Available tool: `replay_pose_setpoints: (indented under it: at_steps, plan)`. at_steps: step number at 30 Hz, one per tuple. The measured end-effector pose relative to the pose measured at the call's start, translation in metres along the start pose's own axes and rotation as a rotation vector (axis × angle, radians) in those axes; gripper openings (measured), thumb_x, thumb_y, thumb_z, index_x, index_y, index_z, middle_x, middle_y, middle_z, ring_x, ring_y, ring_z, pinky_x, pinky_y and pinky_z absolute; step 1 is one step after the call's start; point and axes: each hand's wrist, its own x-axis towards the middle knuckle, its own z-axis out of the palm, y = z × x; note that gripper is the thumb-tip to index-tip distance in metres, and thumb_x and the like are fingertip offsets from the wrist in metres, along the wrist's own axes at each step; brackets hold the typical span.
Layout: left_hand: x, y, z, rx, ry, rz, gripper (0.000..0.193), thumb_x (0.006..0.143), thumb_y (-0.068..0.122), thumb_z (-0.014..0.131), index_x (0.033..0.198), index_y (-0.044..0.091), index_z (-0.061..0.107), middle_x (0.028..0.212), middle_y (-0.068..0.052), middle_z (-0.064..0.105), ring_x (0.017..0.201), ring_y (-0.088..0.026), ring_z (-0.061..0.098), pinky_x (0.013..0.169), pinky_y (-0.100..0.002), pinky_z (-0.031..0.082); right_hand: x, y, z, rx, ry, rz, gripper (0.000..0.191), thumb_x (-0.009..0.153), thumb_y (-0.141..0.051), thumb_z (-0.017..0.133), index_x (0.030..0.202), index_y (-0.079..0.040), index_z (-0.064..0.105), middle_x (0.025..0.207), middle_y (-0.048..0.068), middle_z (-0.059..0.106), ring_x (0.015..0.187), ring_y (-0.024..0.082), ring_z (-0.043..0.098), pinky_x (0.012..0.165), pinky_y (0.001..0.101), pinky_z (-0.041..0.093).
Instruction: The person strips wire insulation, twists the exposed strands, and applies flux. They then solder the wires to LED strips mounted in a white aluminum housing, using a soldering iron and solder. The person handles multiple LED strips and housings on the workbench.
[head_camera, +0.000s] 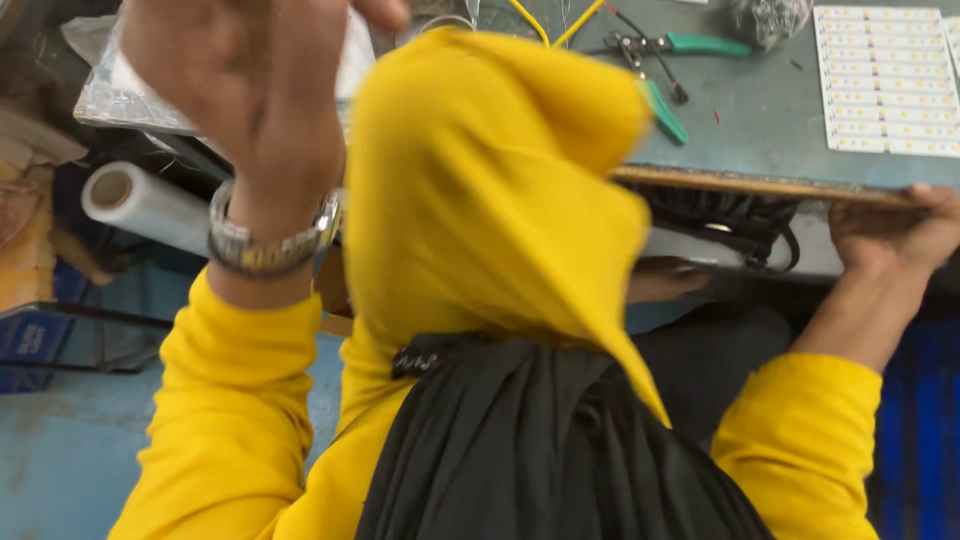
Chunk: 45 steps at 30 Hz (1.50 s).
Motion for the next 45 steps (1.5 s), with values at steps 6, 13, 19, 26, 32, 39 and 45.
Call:
replay_pose_setpoints:
  at_steps: [6,13,19,26,32,39,45]
  plan:
    - [-0.041,0.056,0.014,0.620,-1.149,-0.021,0.064,0.072,0.055,0.070,0.122,0.015,0.067,0.110,-0.010,0.070,0.117,-0.036,0.063,0.103,-0.058,0.031,0.004,0.004,-0.035,-0.012,0.059,-0.041,0.082,0.077,-0.008,0.074,0.156,0.002,0.052,0.146,0.021,0.060,0.134,0.037,0.063,0.114,0.0495,0.053]
    - [-0.118,0.041,0.024,0.440,-1.323,-0.656,0.024,0.078,0.019,0.071,0.101,0.016,0.066,0.077,-0.008,0.068,0.069,-0.033,0.069,0.061,-0.048,0.052,0.012,-0.003,-0.099,-0.001,0.097,-0.069,0.062,0.097,-0.015,0.065,0.153,0.005,0.051,0.152,0.020,0.056,0.144,0.034,0.053,0.124,0.0481,0.046]
    - [-0.221,0.081,0.207,-0.293,-1.059,-0.324,0.043,0.087,0.029,0.072,0.127,0.024,0.057,0.102,0.002,0.065,0.087,-0.021,0.069,0.066,-0.039,0.051,0.039,-0.017,-0.122,0.270,0.320,-0.006,0.043,0.114,-0.021,0.039,0.143,0.005,0.056,0.144,0.021,0.064,0.136,0.037,0.062,0.117,0.0541,0.052]
    - [-0.271,-0.012,0.132,-0.122,-1.401,-1.077,0.096,0.076,0.078,0.064,0.145,0.012,0.051,0.126,-0.020,0.068,0.107,-0.035,0.069,0.087,-0.045,0.055,0.039,-0.012,-0.089,0.301,0.277,-0.036,0.043,0.117,-0.020,0.034,0.143,0.007,0.056,0.140,0.022,0.063,0.125,0.037,0.065,0.110,0.0507,0.054]
    - [-0.323,-0.034,0.059,0.496,-1.716,-1.215,0.084,0.080,0.083,0.056,0.117,0.009,0.072,0.121,-0.020,0.065,0.112,-0.038,0.062,0.095,-0.048,0.049,0.010,0.002,-0.032,0.084,0.243,-0.058,0.050,0.107,-0.020,0.039,0.145,0.008,0.052,0.143,0.027,0.059,0.128,0.042,0.061,0.108,0.0552,0.053]
    - [-0.399,0.021,0.076,0.539,-1.327,-0.829,0.041,0.082,0.031,0.058,0.111,0.008,0.074,0.115,-0.025,0.070,0.104,-0.042,0.067,0.090,-0.054,0.051,-0.023,0.004,0.004,-0.303,0.094,-0.070,0.066,0.101,-0.030,0.049,0.160,0.000,0.041,0.156,0.019,0.045,0.145,0.034,0.043,0.123,0.0488,0.034]
    - [-0.354,-0.015,0.075,-0.121,-1.565,-1.206,0.031,0.095,0.025,0.052,0.109,0.003,0.069,0.117,-0.024,0.069,0.110,-0.039,0.066,0.095,-0.048,0.051,-0.039,0.001,-0.005,-0.537,0.013,-0.158,0.081,0.084,-0.022,0.072,0.157,-0.007,0.043,0.150,0.008,0.052,0.142,0.025,0.049,0.132,0.0434,0.037]
